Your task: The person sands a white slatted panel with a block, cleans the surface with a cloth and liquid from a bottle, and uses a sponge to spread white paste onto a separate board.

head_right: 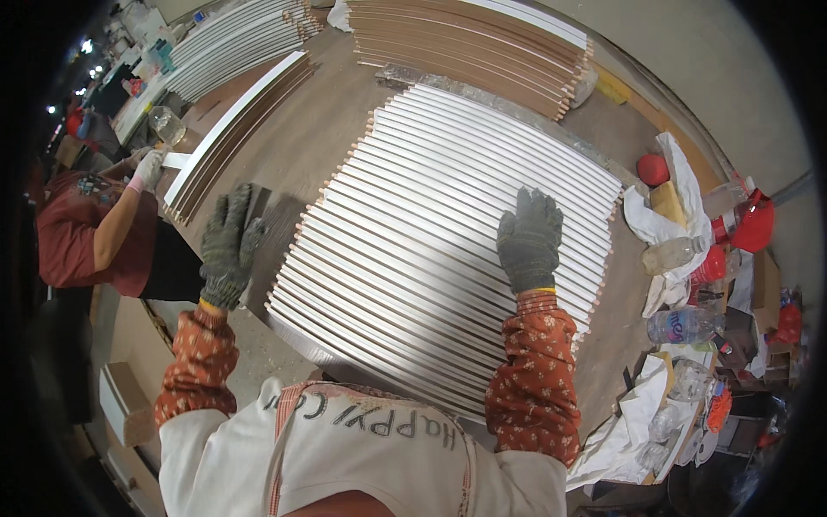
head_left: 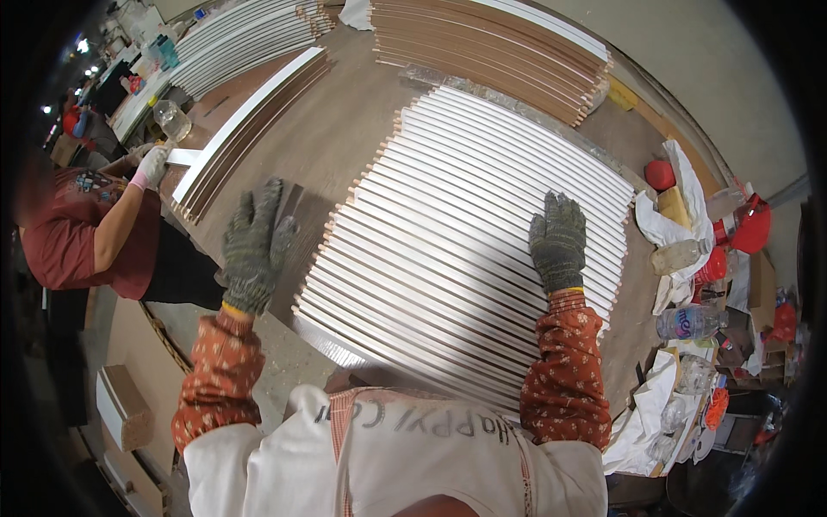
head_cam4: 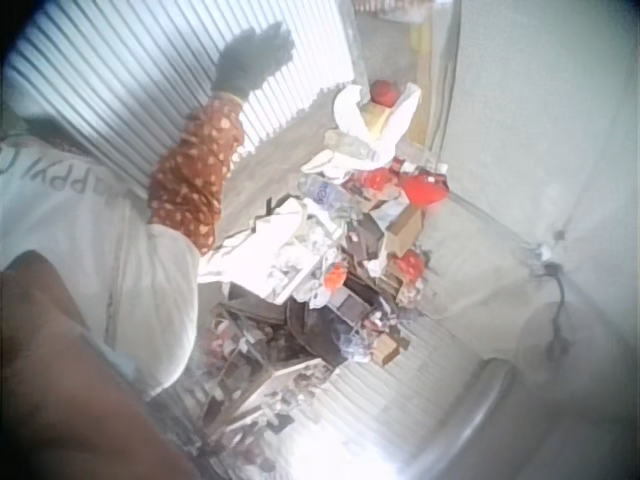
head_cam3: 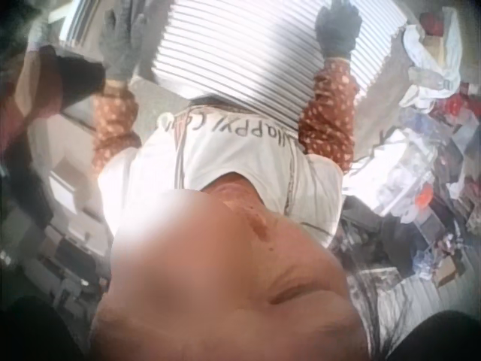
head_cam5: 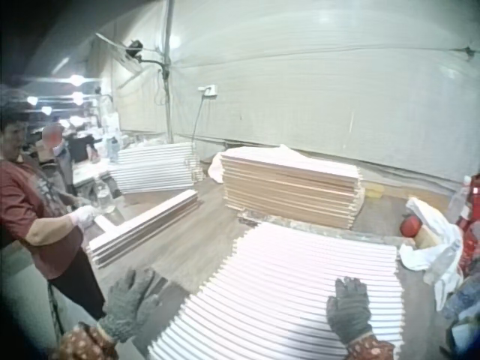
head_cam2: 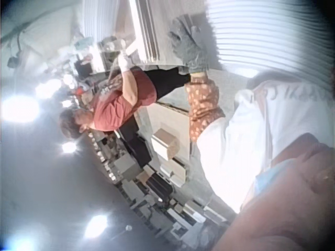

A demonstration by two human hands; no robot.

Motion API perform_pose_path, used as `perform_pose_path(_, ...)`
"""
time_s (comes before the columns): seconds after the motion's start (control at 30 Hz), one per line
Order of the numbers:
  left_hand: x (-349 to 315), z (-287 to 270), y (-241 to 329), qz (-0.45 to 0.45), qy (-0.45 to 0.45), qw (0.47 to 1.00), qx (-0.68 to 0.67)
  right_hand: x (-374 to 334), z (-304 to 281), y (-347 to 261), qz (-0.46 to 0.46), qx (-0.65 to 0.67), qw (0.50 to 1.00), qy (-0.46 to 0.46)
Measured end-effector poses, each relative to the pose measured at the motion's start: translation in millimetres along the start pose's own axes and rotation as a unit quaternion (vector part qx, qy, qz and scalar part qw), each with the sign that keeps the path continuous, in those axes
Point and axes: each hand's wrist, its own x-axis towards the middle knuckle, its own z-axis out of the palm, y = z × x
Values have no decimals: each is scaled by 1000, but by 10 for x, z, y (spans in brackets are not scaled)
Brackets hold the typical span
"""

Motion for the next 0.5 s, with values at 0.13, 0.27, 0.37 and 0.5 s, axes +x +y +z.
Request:
perform_pose_path(0.13,-315,-226,224,-39,82,982,-164,55,-300,-130,-58,97,993,27)
perform_pose_path(0.27,-492,-127,649,94,138,959,-229,138,-1173,-808,-290,245,924,54)
perform_pose_path(0.37,-405,-219,999,195,2,912,-361,-244,-1301,-1044,-363,304,879,-61)
perform_pose_path(0.5,-315,-150,1179,266,15,834,-483,-482,-1603,-1048,-272,331,804,-412)
